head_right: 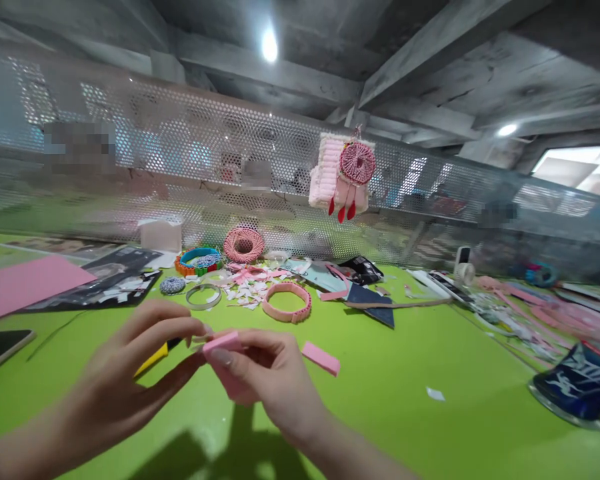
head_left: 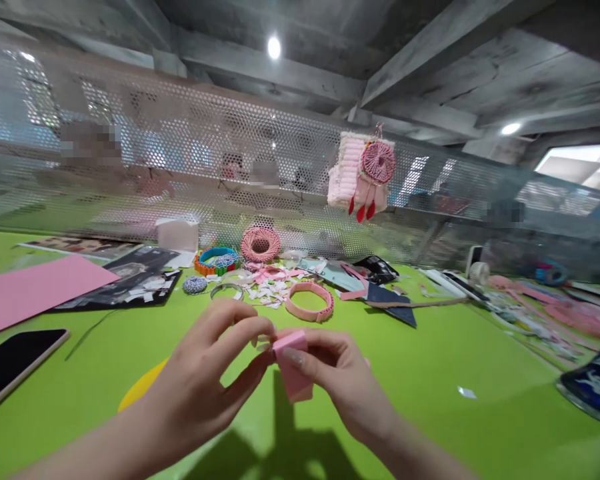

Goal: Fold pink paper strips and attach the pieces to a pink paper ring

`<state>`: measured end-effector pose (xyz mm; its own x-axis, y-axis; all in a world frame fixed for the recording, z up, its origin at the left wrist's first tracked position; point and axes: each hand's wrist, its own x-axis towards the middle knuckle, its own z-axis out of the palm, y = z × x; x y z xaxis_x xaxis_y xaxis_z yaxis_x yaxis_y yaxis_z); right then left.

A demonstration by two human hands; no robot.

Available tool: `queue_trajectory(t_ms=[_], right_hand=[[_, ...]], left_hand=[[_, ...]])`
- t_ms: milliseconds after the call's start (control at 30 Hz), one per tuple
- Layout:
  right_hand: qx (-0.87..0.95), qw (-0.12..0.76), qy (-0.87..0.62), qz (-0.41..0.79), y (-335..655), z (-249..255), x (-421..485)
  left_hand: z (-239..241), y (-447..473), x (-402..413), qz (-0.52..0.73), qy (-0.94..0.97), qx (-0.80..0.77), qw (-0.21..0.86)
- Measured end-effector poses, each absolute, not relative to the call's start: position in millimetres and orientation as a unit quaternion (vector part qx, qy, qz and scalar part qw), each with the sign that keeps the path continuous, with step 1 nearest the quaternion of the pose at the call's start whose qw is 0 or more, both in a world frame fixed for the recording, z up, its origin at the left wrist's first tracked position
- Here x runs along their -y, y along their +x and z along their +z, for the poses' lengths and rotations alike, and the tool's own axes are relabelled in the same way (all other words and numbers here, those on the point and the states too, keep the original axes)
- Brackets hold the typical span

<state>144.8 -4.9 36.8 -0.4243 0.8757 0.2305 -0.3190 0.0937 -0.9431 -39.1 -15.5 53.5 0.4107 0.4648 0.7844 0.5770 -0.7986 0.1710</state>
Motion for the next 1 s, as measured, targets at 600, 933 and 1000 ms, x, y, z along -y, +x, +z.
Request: queue_trajectory(t_ms=[600,933,1000], right_hand=[[0.54,0.481,-0.249,0.645,145.2,32.3,4.8],[0.556,0.474,-0.279,0.623,147.6,33.5,6.0],[0.56,0.474,-0.294,0.613,148.4,34.3,6.8]], left_hand=[[39.9,-42.7,11.4,-0.416,-0.844,0.26,0.218],[44.0,-40.4,8.8,-0.438,-0.855,0.265,0.079],[47.4,-39.2,10.6,-0.449,-0.853,0.266,0.033]])
